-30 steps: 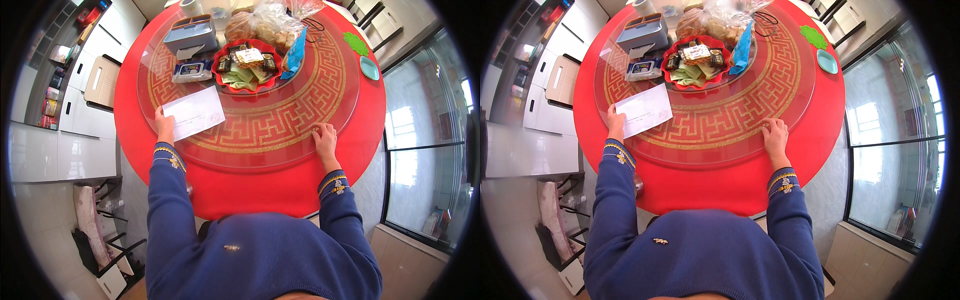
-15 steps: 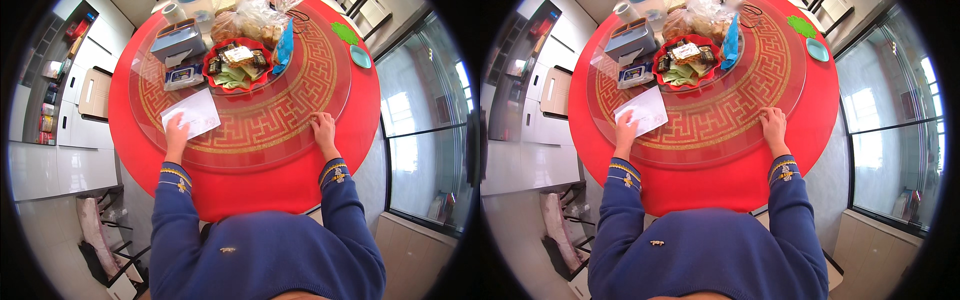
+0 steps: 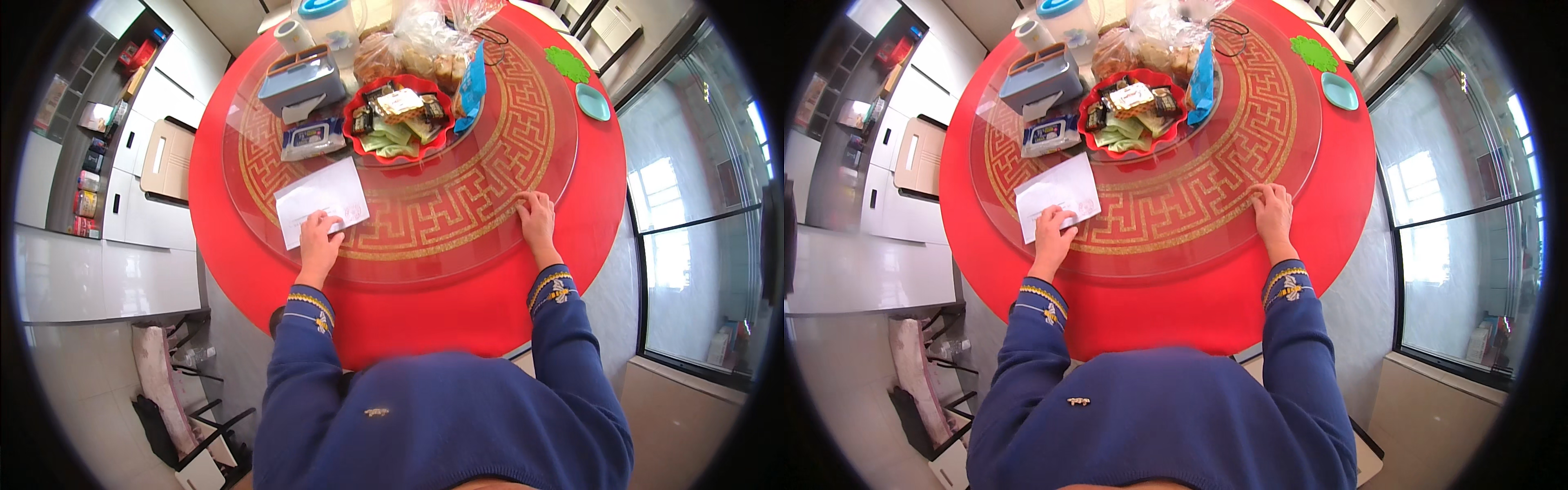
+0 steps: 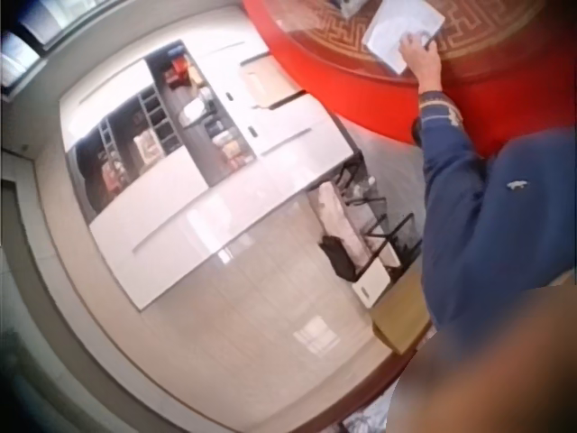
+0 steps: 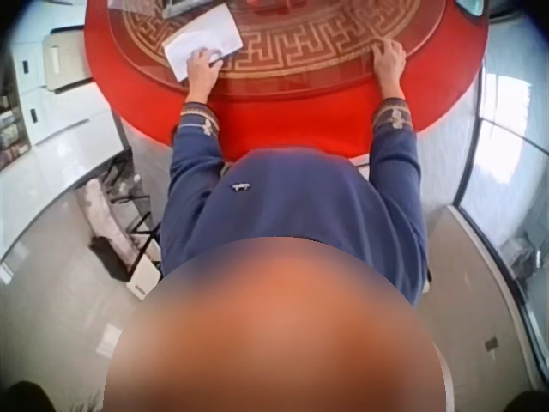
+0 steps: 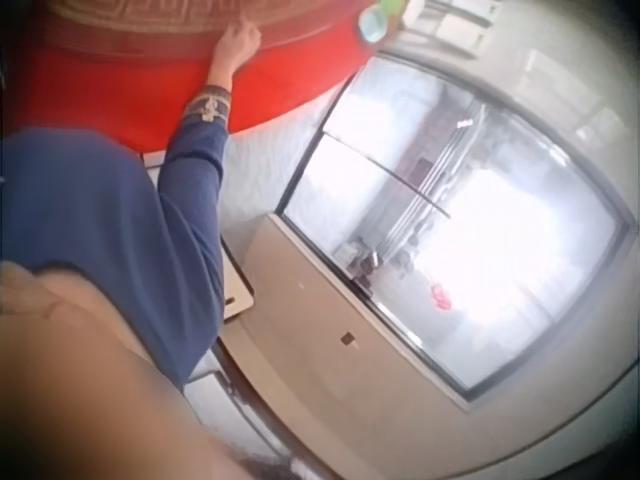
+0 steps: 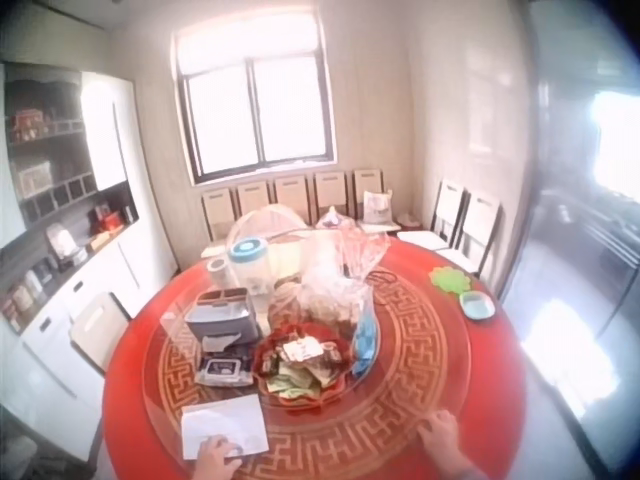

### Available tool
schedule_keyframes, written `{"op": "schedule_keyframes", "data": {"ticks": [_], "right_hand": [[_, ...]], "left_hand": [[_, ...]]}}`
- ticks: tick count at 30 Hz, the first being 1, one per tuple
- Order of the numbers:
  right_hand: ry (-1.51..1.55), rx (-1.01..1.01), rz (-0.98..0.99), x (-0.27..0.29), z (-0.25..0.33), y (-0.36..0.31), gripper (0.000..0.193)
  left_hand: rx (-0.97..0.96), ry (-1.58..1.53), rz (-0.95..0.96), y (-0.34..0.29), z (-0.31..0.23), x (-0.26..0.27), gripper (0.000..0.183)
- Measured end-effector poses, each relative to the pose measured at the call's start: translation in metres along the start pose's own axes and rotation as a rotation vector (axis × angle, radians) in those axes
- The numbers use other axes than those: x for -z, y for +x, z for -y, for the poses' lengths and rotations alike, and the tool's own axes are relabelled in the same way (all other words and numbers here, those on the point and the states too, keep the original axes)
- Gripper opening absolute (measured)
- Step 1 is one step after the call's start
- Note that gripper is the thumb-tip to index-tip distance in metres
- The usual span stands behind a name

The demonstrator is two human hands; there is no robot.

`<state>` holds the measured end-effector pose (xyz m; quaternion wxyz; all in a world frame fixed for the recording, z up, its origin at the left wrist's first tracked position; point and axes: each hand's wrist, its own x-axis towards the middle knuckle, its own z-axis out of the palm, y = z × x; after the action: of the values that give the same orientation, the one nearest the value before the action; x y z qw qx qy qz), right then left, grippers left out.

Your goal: The person retrieves a small box from a cabinet, opens it, and removes a sachet. They then move to a round table, place the sachet in a basket, and handle a piece of paper and a small metal bowl.

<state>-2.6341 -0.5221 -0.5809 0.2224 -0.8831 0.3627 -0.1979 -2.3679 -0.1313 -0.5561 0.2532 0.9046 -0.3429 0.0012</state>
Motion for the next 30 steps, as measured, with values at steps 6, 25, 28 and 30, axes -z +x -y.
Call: {"op": "schedule_keyframes", "data": {"ticks": [6, 25, 28, 30], "right_hand": [[0.015, 0.029, -0.039, 0.001, 0.002, 0.001, 0.022], [0.045, 0.009, -0.082, 0.002, 0.0, 0.0, 0.022], [0.039, 0.01, -0.081, 0.002, 0.001, 0.0, 0.023], [0.029, 0.012, -0.079, 0.002, 0.001, -0.001, 0.024]], "left_hand": [[-0.003, -0.006, -0.056, 0.005, 0.012, 0.0, 0.025], [0.024, 0.01, -0.198, -0.012, -0.022, -0.005, 0.036], [-0.105, -0.052, -0.101, -0.042, -0.057, -0.008, 0.036], [-0.157, -0.104, -0.011, -0.062, -0.082, -0.009, 0.037]]}}
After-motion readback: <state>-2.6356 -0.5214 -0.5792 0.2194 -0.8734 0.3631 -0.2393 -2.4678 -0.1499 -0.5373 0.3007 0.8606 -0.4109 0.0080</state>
